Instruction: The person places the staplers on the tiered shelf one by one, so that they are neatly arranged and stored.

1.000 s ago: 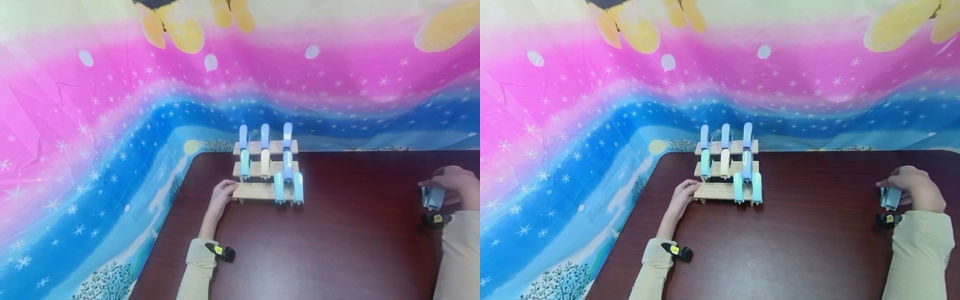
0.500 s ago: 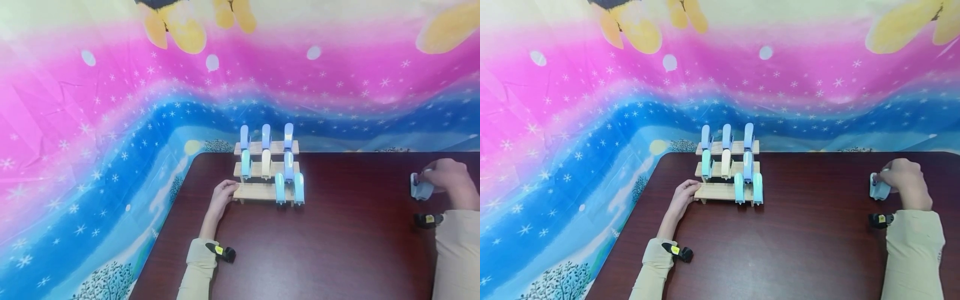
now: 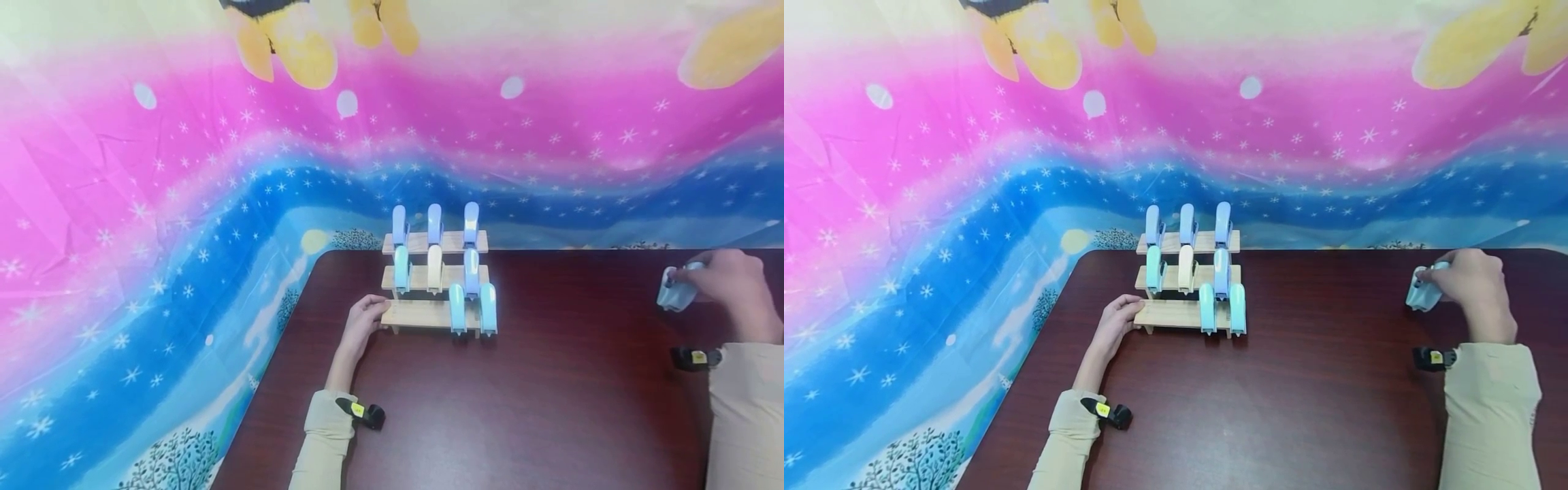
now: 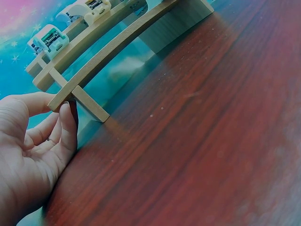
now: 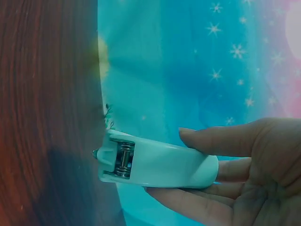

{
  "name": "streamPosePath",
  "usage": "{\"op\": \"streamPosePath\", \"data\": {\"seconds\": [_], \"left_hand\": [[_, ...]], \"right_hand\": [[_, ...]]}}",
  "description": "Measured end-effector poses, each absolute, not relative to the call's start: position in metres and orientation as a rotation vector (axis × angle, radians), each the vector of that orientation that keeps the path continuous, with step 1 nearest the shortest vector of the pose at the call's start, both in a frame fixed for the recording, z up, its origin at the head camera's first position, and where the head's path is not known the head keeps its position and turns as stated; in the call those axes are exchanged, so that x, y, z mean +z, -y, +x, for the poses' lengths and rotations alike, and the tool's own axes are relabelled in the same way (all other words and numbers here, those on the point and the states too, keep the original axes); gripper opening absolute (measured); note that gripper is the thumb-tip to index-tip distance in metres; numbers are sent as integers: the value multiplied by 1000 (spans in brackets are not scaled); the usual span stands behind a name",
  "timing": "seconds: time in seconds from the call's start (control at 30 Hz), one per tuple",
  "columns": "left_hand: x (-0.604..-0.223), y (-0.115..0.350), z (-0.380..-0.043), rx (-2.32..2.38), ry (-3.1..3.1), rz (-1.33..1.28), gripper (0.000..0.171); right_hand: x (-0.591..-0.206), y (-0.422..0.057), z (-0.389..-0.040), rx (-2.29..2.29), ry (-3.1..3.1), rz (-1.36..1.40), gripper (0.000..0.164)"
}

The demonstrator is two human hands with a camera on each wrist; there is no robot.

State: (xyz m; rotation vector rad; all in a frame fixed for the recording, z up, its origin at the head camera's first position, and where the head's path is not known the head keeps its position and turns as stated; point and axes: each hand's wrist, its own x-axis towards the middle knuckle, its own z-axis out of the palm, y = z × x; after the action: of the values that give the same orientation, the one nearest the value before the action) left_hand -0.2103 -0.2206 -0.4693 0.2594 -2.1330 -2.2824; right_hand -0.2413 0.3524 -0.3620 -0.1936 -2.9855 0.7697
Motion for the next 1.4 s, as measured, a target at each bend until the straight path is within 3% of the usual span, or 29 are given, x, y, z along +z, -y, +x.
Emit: {"op": "streamPosePath", "data": {"seconds": [0.9, 1.4], "left_hand": [[-471, 221, -210, -2262, 2137, 243, 24], [-473, 221, -209, -2241, 2154, 224, 27]], "right_hand": [[-305, -278, -219, 890, 2636, -99, 56], [-278, -225, -202, 1211, 2475, -48, 57]]}}
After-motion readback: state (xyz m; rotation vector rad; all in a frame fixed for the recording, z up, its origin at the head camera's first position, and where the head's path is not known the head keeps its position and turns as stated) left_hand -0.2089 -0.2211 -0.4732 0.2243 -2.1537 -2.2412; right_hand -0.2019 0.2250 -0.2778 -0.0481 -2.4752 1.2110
